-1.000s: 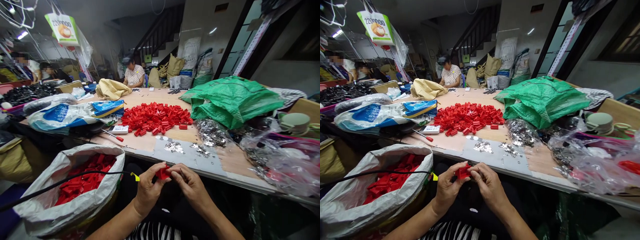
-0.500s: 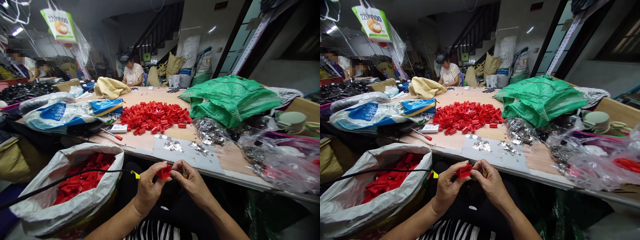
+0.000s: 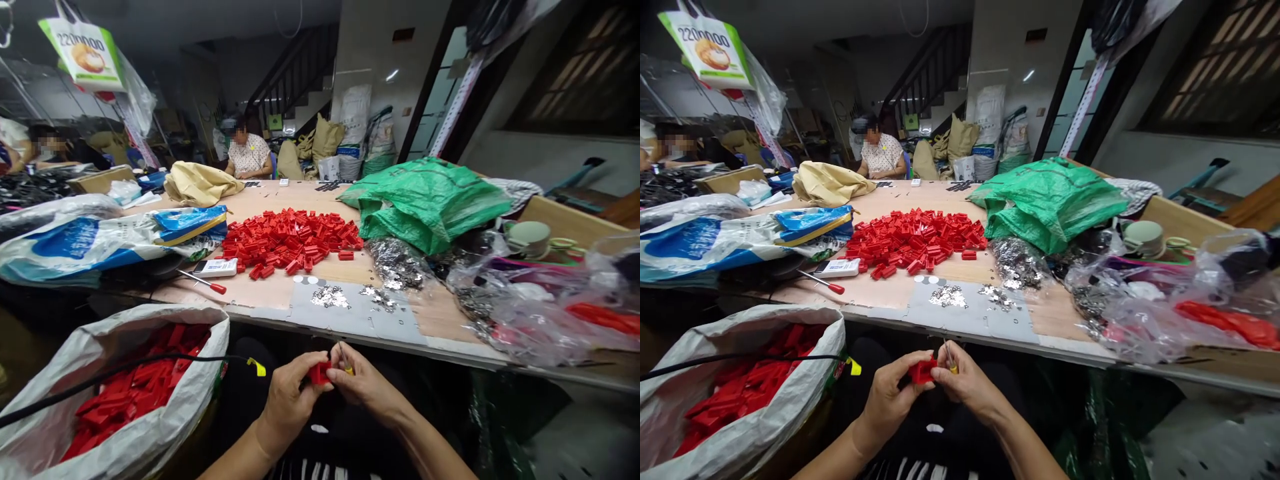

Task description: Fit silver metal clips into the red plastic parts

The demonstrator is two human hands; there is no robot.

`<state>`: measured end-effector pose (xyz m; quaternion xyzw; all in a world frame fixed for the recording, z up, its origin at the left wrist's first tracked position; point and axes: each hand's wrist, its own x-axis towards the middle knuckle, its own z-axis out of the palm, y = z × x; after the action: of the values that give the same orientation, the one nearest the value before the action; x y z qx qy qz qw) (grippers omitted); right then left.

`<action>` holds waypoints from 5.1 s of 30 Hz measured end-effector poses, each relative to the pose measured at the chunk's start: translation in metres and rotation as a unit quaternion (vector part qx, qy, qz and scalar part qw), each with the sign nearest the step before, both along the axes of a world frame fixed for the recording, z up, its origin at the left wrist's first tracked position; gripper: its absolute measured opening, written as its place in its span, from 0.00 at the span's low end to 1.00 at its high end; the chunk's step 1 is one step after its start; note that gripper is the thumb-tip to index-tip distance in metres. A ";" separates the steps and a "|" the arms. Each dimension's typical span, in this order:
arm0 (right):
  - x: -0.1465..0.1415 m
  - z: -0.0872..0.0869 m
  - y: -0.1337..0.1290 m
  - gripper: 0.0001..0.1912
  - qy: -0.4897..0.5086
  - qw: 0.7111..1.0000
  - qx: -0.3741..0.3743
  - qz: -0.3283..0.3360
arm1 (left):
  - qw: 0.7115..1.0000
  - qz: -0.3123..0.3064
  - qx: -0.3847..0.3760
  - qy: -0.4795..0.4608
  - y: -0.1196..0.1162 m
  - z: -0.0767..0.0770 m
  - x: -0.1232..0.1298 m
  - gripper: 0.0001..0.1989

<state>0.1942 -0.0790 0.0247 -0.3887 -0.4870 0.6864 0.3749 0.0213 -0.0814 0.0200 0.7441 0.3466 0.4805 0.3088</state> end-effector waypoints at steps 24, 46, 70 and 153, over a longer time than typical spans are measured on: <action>0.089 -0.009 0.079 0.07 -0.568 0.761 0.206 -0.236 | 0.919 -0.018 -0.361 -0.157 0.000 -0.035 0.004 0.17; 0.057 -0.001 0.086 0.12 -0.405 0.872 0.189 -0.199 | 0.926 0.055 -0.317 -0.199 0.022 -0.015 -0.002 0.17; -0.005 0.025 0.024 0.17 -0.105 0.984 0.108 -0.098 | 0.993 0.046 -0.093 -0.059 0.015 0.018 0.002 0.16; 0.006 -0.004 0.078 0.12 -0.623 0.728 0.285 -0.036 | 0.992 -0.030 -0.092 0.080 0.122 -0.034 0.017 0.20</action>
<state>0.1998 -0.0012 0.0207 -0.6214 -0.7692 0.1054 0.1052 0.0385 0.0409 -0.0138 0.7588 0.3903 0.3758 0.3613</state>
